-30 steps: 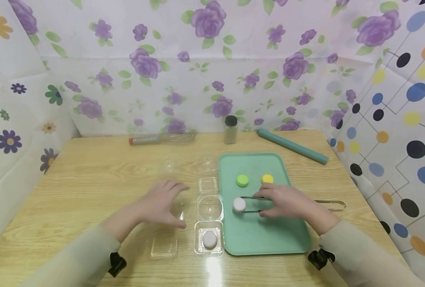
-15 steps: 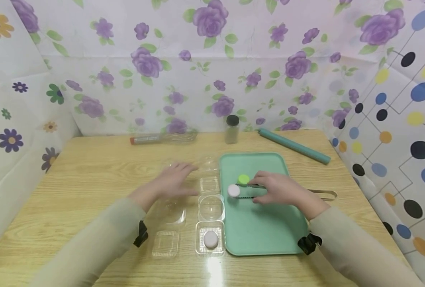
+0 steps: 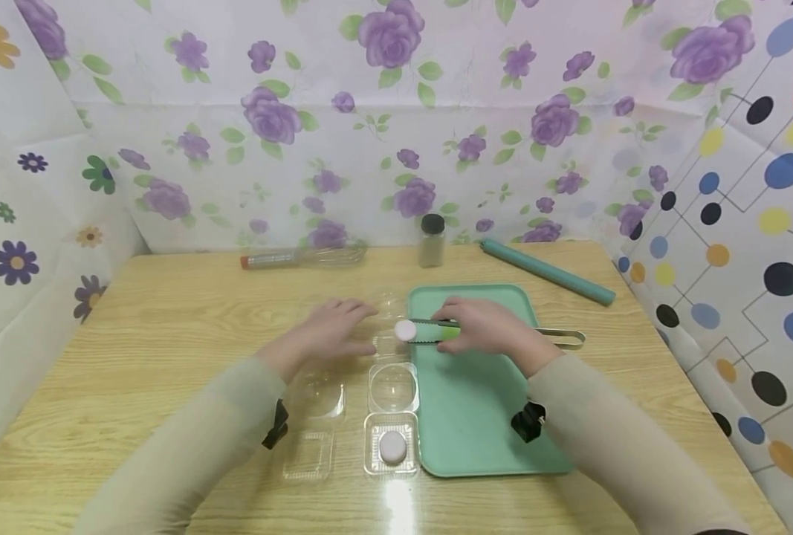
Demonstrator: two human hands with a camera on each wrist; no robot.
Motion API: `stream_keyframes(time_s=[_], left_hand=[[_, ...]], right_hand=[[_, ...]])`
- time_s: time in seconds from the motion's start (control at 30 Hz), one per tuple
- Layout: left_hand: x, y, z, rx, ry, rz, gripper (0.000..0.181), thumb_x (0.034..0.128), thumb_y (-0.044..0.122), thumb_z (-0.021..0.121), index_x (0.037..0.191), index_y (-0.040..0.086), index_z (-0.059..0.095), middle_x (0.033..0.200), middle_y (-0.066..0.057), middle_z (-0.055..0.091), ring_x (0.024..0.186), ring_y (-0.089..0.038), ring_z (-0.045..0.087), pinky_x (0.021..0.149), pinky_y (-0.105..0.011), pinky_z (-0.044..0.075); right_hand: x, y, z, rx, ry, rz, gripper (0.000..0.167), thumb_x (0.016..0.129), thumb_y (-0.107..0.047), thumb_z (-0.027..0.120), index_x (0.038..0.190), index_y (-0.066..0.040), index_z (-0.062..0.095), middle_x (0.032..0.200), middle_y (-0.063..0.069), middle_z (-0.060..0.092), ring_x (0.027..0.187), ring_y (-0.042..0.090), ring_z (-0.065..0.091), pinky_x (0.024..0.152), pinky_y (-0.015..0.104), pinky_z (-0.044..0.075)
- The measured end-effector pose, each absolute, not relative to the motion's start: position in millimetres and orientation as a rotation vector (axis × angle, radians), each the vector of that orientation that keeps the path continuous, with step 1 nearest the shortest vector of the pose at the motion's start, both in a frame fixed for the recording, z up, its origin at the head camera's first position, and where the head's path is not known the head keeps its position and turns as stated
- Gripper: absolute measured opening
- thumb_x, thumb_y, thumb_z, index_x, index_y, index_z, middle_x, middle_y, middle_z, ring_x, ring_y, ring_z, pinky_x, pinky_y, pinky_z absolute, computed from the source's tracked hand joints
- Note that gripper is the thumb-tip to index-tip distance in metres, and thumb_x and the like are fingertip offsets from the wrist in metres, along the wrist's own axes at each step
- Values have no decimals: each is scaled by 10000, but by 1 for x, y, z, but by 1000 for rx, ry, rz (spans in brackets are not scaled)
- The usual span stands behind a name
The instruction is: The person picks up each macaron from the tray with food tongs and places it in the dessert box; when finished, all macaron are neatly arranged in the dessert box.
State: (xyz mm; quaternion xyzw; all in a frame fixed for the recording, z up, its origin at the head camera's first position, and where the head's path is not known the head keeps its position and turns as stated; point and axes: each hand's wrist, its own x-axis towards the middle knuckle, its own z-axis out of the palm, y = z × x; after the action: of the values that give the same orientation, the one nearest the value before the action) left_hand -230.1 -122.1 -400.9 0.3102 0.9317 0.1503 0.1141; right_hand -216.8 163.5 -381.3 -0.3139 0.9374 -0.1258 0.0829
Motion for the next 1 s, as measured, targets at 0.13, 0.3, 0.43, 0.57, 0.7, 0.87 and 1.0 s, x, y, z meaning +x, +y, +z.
stream_keyframes(time_s=[0.13,0.3,0.43,0.57,0.7,0.87,1.0], left_hand=[[-232,-118,-402,927,2709,432,726,852,465,625,1440,134,357,1467,-101,349,1326,-360,280,1097,-539,158],[-234,-116,-403,937,2716,398,725,844,468,633,1434,138,370,1462,-94,360,1318,-355,298,1093,-545,163],[-235,-116,-405,939,2727,392,714,837,450,649,1425,142,387,1453,-88,374,1305,-351,318,1084,-553,181],[-236,-116,-405,942,2730,387,708,825,438,667,1414,146,405,1444,-78,388,1291,-339,337,1078,-550,199],[-237,-115,-405,946,2728,368,704,817,442,675,1405,149,421,1436,-72,399,1277,-325,354,1072,-550,213],[-237,-115,-405,930,2721,347,687,816,449,669,1394,156,440,1429,-57,411,1275,-308,359,1078,-557,190],[-238,-115,-405,928,2719,339,717,794,474,678,1394,162,442,1430,-58,413,1288,-312,346,1083,-564,166]], right_hand=[[-224,154,-383,-923,2790,-332,494,796,-398,712,1215,-151,625,1136,-9,583,1009,176,574,847,383,483],[-229,143,-386,-922,2787,-278,499,793,-420,701,1216,-164,627,1151,-17,576,1027,176,568,857,386,479],[-232,137,-386,-932,2783,-236,491,788,-418,703,1205,-168,634,1154,-13,579,1030,179,568,860,383,480],[-233,132,-387,-935,2771,-210,484,780,-407,710,1191,-161,641,1131,-14,584,1017,177,570,843,382,485],[-233,128,-387,-904,2772,-165,479,775,-411,715,1183,-171,646,1120,-27,581,1007,168,572,826,383,490],[-232,124,-387,-875,2778,-112,476,776,-410,716,1185,-178,644,1121,-32,573,993,162,575,814,381,494],[-232,122,-386,-879,2778,-77,468,782,-412,716,1185,-184,641,1098,-45,568,967,149,577,792,373,498]])
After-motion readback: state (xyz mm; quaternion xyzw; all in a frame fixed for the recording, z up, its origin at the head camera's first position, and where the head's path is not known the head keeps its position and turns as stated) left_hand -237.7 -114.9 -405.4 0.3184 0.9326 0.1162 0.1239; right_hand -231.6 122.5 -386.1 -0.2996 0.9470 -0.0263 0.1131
